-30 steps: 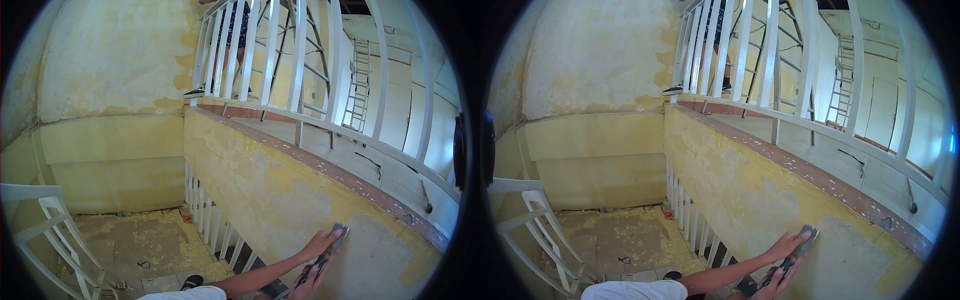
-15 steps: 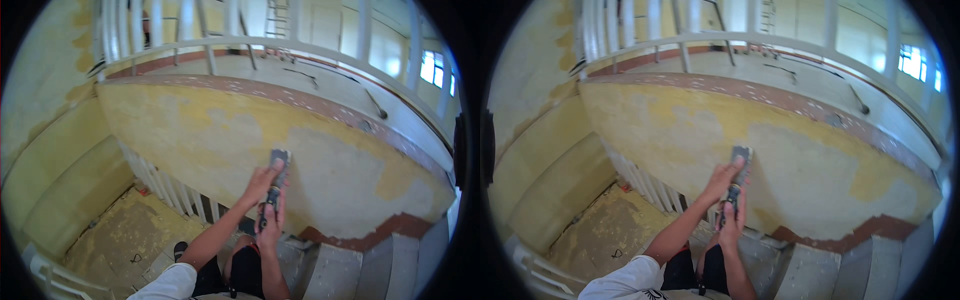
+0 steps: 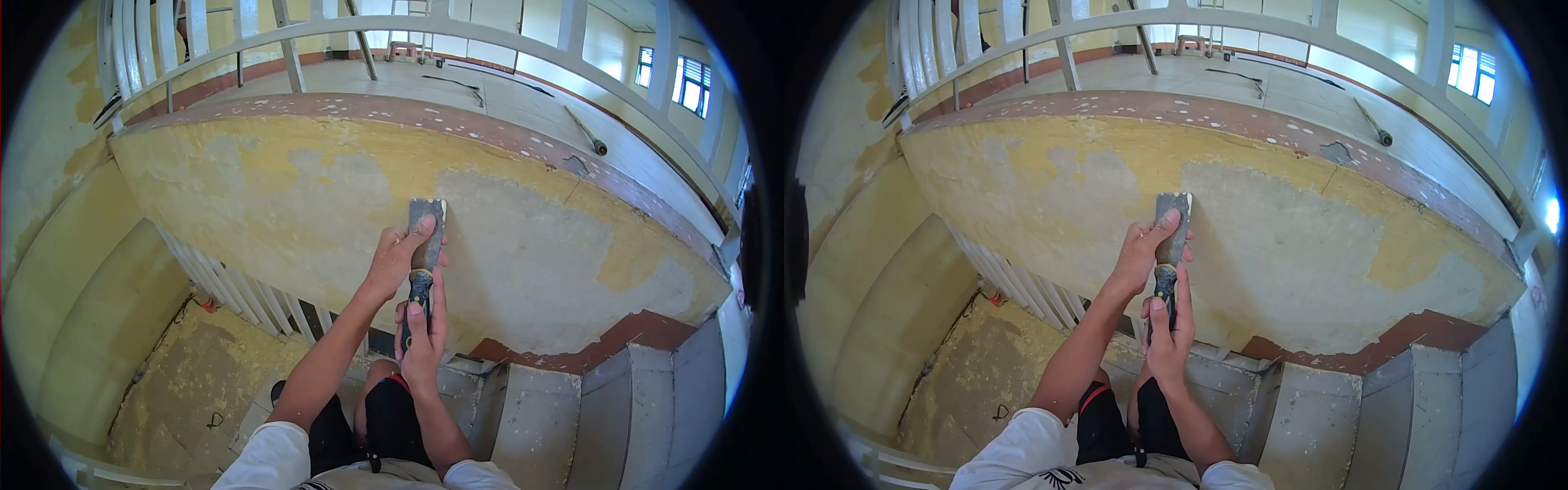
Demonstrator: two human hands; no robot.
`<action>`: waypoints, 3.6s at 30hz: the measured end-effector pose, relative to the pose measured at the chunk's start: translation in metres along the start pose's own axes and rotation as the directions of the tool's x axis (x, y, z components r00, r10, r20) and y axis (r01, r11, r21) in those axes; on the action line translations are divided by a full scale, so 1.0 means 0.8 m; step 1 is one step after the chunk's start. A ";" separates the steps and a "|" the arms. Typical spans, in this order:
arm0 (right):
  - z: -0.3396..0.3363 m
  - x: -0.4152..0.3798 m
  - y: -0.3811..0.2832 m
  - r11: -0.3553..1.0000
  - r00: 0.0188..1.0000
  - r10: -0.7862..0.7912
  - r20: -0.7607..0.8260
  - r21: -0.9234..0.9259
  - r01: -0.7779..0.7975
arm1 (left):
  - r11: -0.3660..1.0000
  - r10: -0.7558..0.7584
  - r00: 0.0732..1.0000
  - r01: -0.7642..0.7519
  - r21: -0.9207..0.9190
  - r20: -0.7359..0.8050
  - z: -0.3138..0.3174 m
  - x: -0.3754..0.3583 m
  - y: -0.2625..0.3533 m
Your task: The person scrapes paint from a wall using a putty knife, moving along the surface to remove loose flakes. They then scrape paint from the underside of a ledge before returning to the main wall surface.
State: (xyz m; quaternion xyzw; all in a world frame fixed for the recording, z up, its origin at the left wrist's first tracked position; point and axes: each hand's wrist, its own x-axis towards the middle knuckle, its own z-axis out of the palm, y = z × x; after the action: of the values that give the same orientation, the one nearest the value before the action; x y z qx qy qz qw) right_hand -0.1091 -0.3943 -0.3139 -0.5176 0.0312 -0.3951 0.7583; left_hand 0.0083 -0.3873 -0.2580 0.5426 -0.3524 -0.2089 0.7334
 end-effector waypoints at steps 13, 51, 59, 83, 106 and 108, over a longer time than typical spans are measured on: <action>-0.005 0.024 -0.021 0.999 0.998 -0.019 0.057 -0.039 0.021 | 0.995 0.102 0.989 -0.103 0.000 -0.108 0.018 0.012 0.019; -0.046 0.026 -0.095 0.736 0.999 -0.032 0.010 -0.676 0.030 | 0.821 -0.040 0.993 -0.031 -0.570 -0.112 0.048 0.012 -0.018; -0.044 0.013 -0.082 0.760 0.997 -0.077 -0.012 -0.648 0.051 | 0.832 -0.071 0.991 -0.003 -0.554 -0.112 0.046 0.006 -0.014; -0.017 0.005 -0.035 0.884 0.997 -0.074 -0.029 -0.464 0.052 | 0.965 -0.007 0.996 -0.017 -0.260 -0.089 0.010 0.011 -0.003; -0.018 0.016 -0.011 0.862 0.979 -0.206 0.005 -0.473 0.184 | 0.980 -0.011 1.000 0.010 -0.197 -0.002 0.002 0.011 0.010; -0.010 0.019 -0.019 0.877 0.983 -0.182 -0.016 -0.454 0.155 | 0.981 0.018 1.000 -0.023 -0.193 -0.024 0.001 0.014 0.019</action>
State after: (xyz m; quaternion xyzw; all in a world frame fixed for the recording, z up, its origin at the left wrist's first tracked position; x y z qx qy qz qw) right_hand -0.1113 -0.4123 -0.2997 -0.6683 0.0989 -0.4566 0.5789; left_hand 0.0142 -0.3910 -0.2402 0.4672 -0.3279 -0.2287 0.7886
